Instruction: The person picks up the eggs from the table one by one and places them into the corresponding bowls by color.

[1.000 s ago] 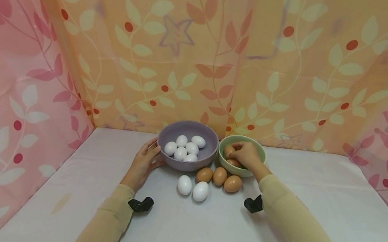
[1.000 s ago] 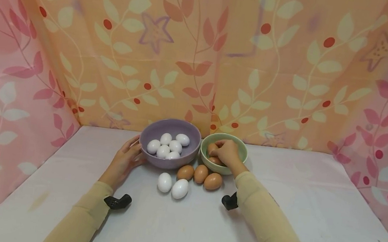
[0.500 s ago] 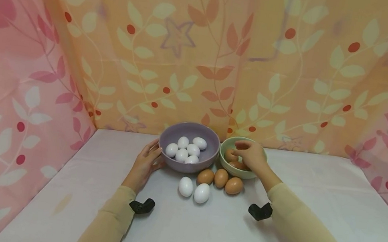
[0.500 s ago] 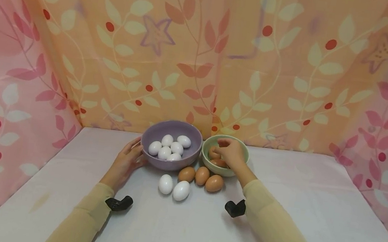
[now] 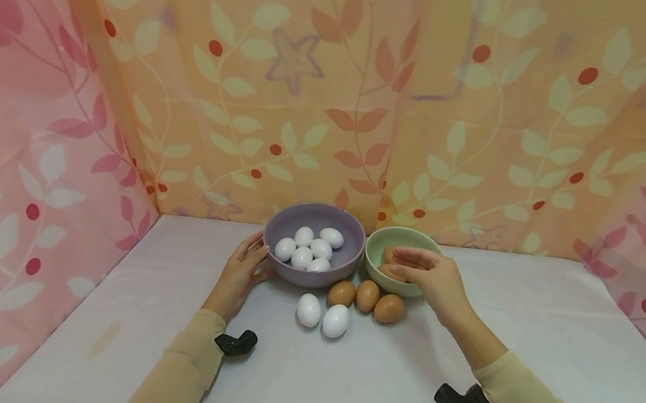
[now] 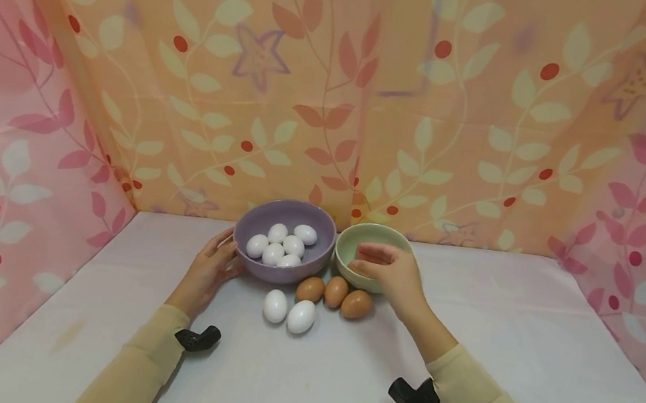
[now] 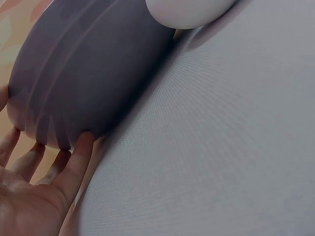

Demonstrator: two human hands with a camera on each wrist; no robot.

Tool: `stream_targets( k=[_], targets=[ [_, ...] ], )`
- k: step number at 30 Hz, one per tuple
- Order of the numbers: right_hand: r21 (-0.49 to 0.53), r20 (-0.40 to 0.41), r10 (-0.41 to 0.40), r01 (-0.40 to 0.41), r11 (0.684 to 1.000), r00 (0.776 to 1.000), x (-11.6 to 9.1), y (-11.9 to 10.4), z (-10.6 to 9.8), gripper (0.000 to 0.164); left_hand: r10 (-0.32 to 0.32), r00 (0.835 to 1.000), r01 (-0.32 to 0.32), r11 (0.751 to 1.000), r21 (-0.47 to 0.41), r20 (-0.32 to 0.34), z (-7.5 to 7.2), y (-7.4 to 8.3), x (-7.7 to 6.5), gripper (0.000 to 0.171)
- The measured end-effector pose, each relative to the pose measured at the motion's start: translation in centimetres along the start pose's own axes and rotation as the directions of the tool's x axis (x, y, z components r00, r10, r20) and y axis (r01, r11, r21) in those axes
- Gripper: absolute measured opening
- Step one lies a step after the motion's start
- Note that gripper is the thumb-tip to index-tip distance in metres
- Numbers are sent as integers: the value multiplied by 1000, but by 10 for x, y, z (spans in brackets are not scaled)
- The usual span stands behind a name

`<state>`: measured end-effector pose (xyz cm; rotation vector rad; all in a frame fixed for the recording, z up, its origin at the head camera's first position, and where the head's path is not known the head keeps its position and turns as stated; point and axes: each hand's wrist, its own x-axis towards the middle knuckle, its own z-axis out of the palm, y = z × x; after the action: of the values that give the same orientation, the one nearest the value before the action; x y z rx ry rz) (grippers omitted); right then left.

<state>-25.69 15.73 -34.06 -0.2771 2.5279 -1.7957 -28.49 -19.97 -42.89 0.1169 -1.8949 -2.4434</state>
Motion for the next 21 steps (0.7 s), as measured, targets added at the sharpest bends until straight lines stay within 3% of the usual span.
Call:
stream_targets(
  k=[10, 21],
  targets=[
    [81, -24, 31, -29, 996, 999, -34, 13, -9, 56, -4, 1000, 4, 1000, -1, 1, 2, 1, 0, 54],
    [22, -3, 129, -129, 991, 992, -53, 24, -6, 55, 6, 1000, -6, 1000, -7, 1, 0, 0, -1, 55]
  ],
)
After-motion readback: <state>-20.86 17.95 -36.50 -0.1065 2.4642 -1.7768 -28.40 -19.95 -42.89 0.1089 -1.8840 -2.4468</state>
